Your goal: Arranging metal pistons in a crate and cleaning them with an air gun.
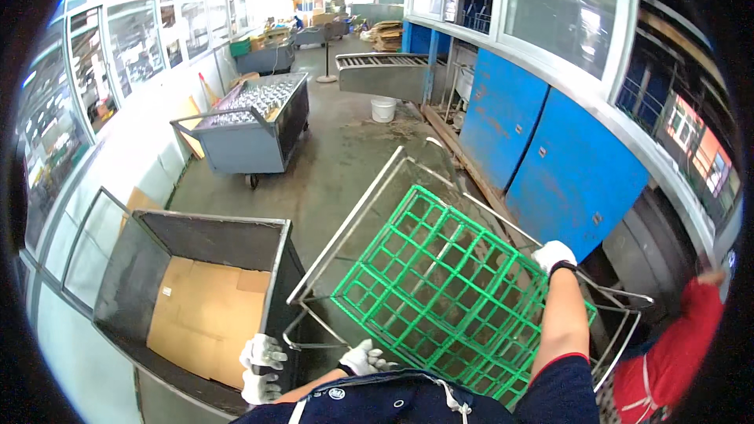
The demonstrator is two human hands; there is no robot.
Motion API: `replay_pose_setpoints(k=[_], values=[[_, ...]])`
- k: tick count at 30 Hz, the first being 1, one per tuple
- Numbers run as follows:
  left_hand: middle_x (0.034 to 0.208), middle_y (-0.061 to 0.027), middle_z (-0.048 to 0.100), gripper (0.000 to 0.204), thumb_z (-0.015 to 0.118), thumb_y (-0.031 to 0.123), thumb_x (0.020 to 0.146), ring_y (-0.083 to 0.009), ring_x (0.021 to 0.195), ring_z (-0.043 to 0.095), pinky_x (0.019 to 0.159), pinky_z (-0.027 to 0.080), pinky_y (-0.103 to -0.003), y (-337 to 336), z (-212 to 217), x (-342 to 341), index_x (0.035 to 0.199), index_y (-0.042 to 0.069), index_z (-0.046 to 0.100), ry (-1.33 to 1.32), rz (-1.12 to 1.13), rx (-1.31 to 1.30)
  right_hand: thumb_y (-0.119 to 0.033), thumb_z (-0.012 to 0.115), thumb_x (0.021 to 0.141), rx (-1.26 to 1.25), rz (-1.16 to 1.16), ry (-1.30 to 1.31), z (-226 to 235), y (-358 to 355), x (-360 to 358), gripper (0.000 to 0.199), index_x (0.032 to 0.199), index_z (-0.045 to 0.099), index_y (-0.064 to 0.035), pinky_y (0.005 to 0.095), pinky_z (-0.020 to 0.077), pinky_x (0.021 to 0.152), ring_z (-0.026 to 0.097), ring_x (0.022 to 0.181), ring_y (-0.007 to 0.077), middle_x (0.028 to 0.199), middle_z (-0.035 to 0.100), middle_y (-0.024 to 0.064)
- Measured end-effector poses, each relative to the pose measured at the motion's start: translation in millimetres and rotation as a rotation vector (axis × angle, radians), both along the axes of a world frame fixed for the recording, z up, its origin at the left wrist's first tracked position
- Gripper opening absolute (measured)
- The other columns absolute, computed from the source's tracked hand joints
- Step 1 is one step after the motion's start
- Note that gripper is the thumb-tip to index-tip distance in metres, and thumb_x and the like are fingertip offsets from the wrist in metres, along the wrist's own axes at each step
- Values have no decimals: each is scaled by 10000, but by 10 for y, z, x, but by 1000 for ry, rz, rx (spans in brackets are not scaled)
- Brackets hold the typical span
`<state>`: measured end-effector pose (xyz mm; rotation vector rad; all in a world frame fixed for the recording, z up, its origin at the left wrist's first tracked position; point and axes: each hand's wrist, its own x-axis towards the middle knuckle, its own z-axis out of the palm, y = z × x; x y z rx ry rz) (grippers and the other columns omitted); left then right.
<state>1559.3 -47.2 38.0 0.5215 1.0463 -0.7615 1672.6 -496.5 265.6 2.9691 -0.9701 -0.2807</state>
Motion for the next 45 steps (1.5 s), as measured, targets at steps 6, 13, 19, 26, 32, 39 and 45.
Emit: replay_pose_setpoints(k=[6, 13, 19, 26, 32, 39, 45], values=[[555, -9, 347, 385, 473, 424, 1049, -191, 510, 349, 537, 434, -387, -169, -339, 1151, 855, 92, 501, -87, 79, -54, -419, 646, 792, -9, 145, -75, -44, 26, 1545, 437, 1009, 756, -55, 458, 530, 885, 680, 1004, 395, 1047, 704, 228], [579, 6, 343, 422, 452, 445, 1051, -200, 517, 353, 514, 456, -396, -177, -26, 2874, 840, 81, 482, 9, 132, -57, -447, 669, 786, -41, 180, -114, 195, 200, 3225, 450, 980, 766, -53, 450, 537, 853, 696, 954, 372, 983, 727, 204], [609, -39, 397, 400, 517, 414, 1033, -243, 549, 406, 564, 468, -434, -227, -62, 4107, 823, 74, 486, -100, 123, 7, -437, 640, 828, 54, 193, -56, 210, 131, 4521, 435, 1015, 756, -62, 450, 528, 904, 671, 1028, 372, 1087, 706, 211], [767, -103, 462, 375, 522, 397, 1040, -254, 615, 433, 564, 445, -423, -294, -540, 5667, 943, 35, 491, -181, 206, -80, -406, 636, 786, -37, 231, -144, -55, 124, 6428, 441, 982, 750, -28, 433, 535, 856, 692, 974, 371, 1024, 716, 226], [637, -39, 431, 389, 490, 392, 1047, -234, 570, 386, 555, 438, -427, -87, -756, 6963, 778, 117, 434, -45, 338, -239, -459, 628, 789, -38, 360, -130, 82, 660, 7979, 492, 997, 754, -31, 456, 527, 894, 676, 1021, 389, 1055, 707, 240], [609, -59, 401, 367, 496, 402, 1038, -281, 566, 424, 622, 501, -487, 345, -935, 8861, 816, 112, 455, -121, 339, -195, -451, 568, 833, -79, 436, -107, 10, 1136, 9901, 476, 1029, 754, -59, 456, 519, 928, 661, 1064, 384, 1115, 699, 217], [587, -53, 414, 444, 456, 443, 1040, -262, 555, 472, 494, 475, -417, 610, -642, 10081, 743, 112, 459, -66, 323, -223, -441, 593, 796, -8, 399, -148, 109, 1287, 11093, 503, 1040, 745, -29, 460, 518, 923, 663, 1062, 385, 1114, 693, 240]])
